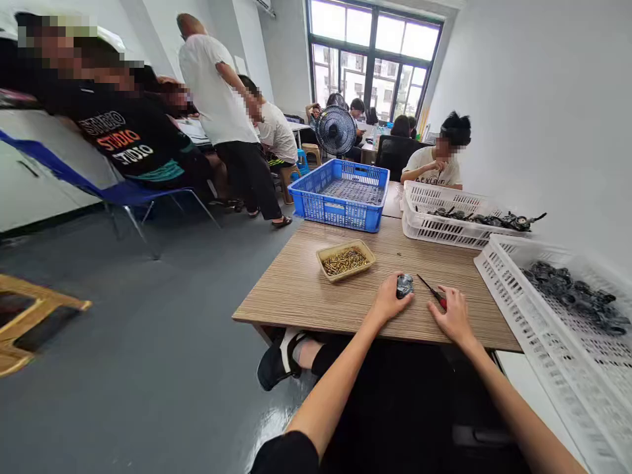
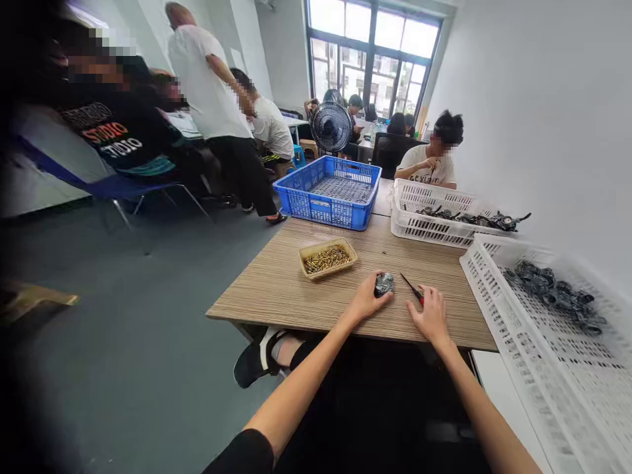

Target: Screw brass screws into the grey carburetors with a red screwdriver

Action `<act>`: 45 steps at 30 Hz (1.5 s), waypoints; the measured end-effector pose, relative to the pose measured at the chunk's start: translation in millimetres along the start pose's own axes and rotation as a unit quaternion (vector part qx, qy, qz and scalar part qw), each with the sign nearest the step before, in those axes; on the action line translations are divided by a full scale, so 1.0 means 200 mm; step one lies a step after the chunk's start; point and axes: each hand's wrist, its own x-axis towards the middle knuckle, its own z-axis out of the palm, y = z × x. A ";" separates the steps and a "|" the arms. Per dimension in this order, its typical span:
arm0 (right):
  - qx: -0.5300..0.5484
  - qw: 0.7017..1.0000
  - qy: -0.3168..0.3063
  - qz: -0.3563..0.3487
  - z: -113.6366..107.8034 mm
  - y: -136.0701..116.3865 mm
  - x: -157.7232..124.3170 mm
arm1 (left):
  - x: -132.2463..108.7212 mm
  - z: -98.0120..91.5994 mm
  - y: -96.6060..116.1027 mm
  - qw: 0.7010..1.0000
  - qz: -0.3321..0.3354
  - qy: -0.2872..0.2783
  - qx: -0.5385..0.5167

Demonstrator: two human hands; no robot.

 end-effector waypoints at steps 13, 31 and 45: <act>0.083 0.993 -0.081 -0.029 0.18 -0.29 0.10 | -0.01 -0.01 0.01 1.000 -0.011 0.000 -0.020; 0.137 0.989 -0.023 0.051 0.07 -0.47 0.08 | 0.00 -0.02 -0.08 0.996 -0.016 -0.034 -0.076; 0.061 0.975 0.168 0.133 -0.81 -0.23 0.01 | 0.00 -0.04 -0.09 0.998 -0.035 -0.054 -0.029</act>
